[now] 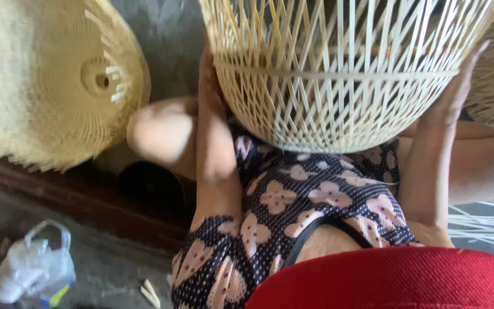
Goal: The person weaves a bamboo hat by hand, interlacing thin bamboo strips into a conical shape while sitting on the floor.
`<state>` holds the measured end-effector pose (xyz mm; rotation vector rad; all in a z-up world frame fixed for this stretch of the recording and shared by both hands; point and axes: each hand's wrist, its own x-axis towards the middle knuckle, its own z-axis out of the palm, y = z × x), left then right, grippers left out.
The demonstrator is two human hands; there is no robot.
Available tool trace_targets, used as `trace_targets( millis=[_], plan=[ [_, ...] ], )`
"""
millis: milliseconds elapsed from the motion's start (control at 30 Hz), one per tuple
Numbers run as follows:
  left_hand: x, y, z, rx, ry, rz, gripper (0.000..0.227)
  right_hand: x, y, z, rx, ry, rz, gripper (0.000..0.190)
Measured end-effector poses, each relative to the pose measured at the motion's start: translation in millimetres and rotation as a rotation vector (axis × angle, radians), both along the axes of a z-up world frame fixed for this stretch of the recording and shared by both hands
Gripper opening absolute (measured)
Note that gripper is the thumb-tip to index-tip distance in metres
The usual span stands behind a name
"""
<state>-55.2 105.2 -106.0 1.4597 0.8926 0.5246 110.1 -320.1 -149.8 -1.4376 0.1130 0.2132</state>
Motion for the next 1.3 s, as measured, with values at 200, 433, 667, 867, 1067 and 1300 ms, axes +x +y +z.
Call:
trace_targets(
  millis=[200,433,667,867,1067,1300],
  plan=[
    [2.1,3.0,-10.8,-0.022,0.047,-0.001,0.029,25.9,-5.7,-24.5,0.437,0.042,0.19,0.066],
    [8.8,11.1,-9.7,0.172,-0.043,0.063,0.029,49.6,-24.2,-39.0,-0.188,-0.431,0.01,0.045],
    [9.8,-78.8,78.7,0.186,-0.135,0.014,0.03,19.9,-14.7,60.5,-0.038,-0.602,-0.172,0.01],
    [43.6,-150.8,122.7,1.065,-0.255,-0.459,0.041,-13.8,37.2,166.5,-0.641,-1.096,0.345,0.011],
    [44.0,-156.0,149.7,1.083,-0.182,-0.511,0.055,-17.4,73.7,201.2,-0.699,-1.076,0.497,0.029],
    [52.6,-152.0,146.6,1.052,-0.182,-0.519,0.031,-5.7,80.1,203.9,-0.65,-0.874,0.624,0.02]
  ],
)
